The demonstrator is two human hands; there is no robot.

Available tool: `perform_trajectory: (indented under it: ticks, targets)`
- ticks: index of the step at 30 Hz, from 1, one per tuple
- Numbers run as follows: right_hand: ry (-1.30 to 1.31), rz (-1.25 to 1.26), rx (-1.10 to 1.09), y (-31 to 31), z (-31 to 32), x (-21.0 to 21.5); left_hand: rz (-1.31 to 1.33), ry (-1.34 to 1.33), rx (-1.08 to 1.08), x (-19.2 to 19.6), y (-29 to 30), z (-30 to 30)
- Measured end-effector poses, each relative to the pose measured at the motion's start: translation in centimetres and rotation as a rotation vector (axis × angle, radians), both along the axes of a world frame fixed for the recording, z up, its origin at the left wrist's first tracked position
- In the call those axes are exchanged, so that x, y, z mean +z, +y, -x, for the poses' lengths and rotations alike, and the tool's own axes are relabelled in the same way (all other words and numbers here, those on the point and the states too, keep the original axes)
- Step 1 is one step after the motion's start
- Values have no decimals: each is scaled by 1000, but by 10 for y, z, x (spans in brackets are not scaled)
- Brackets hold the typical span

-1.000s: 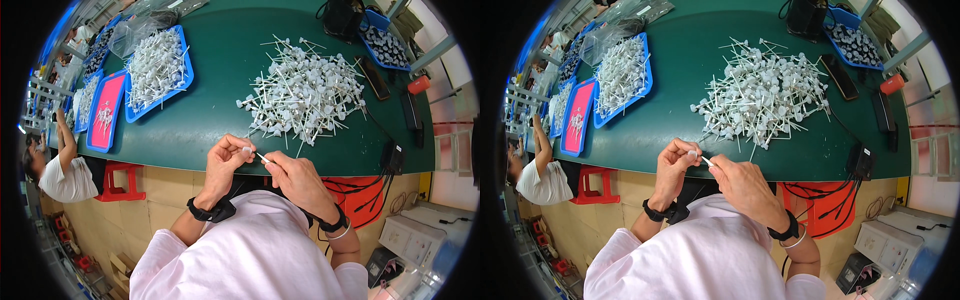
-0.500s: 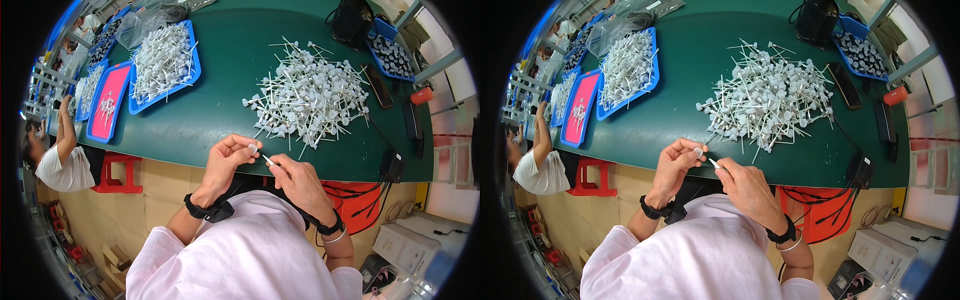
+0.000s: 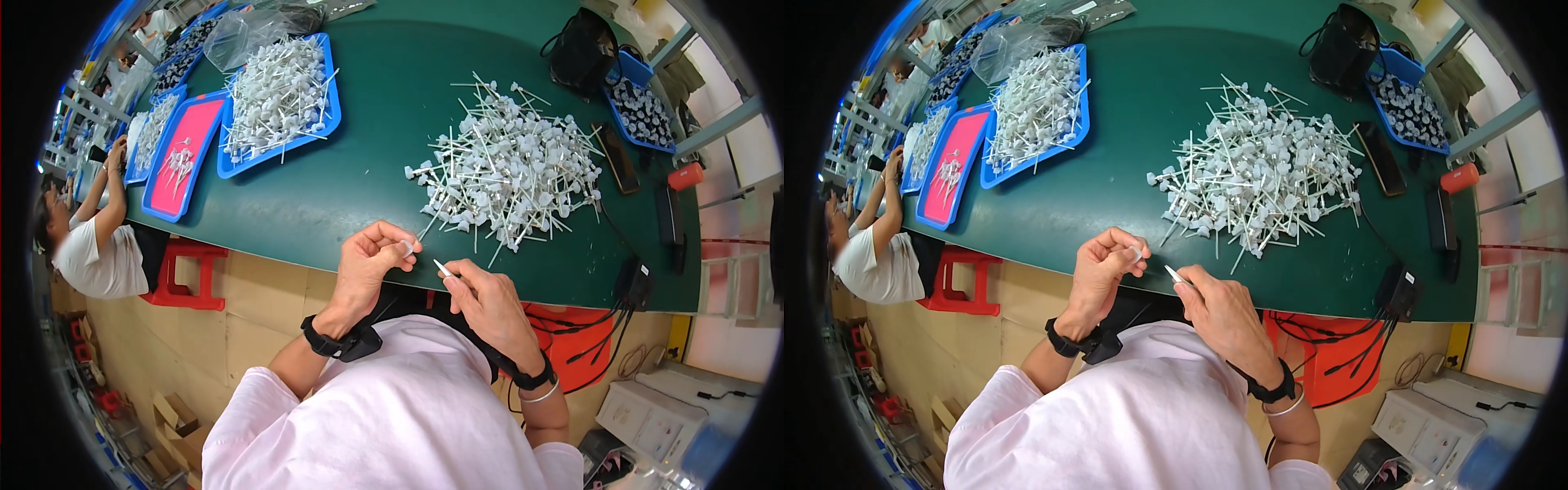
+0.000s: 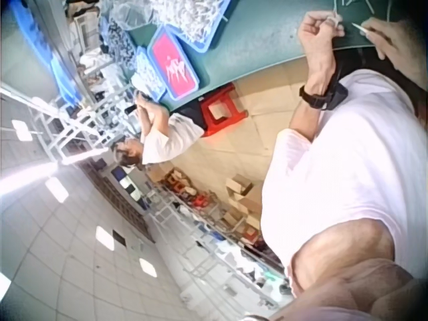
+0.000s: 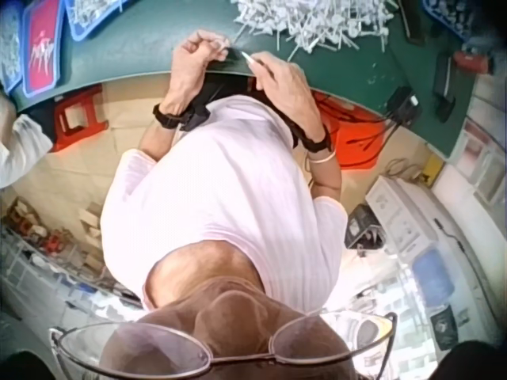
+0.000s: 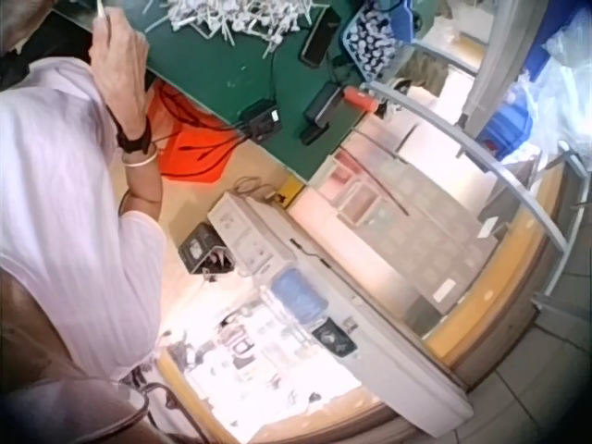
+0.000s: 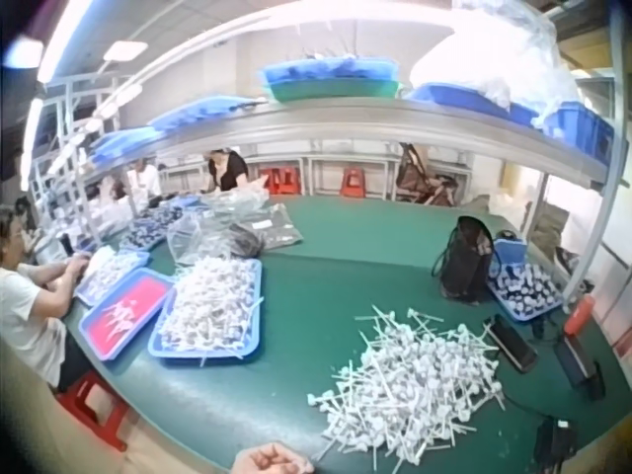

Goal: Manually assembling small white plastic and metal electronic components at a factory workstation.

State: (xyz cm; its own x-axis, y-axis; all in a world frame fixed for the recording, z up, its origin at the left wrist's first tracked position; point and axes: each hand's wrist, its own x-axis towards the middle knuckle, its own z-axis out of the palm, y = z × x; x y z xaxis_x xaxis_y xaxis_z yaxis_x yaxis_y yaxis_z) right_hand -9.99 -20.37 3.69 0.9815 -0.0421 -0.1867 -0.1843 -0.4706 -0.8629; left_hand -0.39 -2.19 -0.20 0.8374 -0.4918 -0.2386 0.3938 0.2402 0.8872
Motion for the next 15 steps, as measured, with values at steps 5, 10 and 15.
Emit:
perform_trajectory:
  ticks: [5,10,15]
  targets:
    - [12,-32,-20,-1,5,-1,-10,-178,167,18,20,-22]
    - [-1,-98,-98,-12,11,-20,-231,-693,523,50,73,-152]
    - [-28,-128,-54,-10,9,-24,-590,-809,474,37,140,-292]
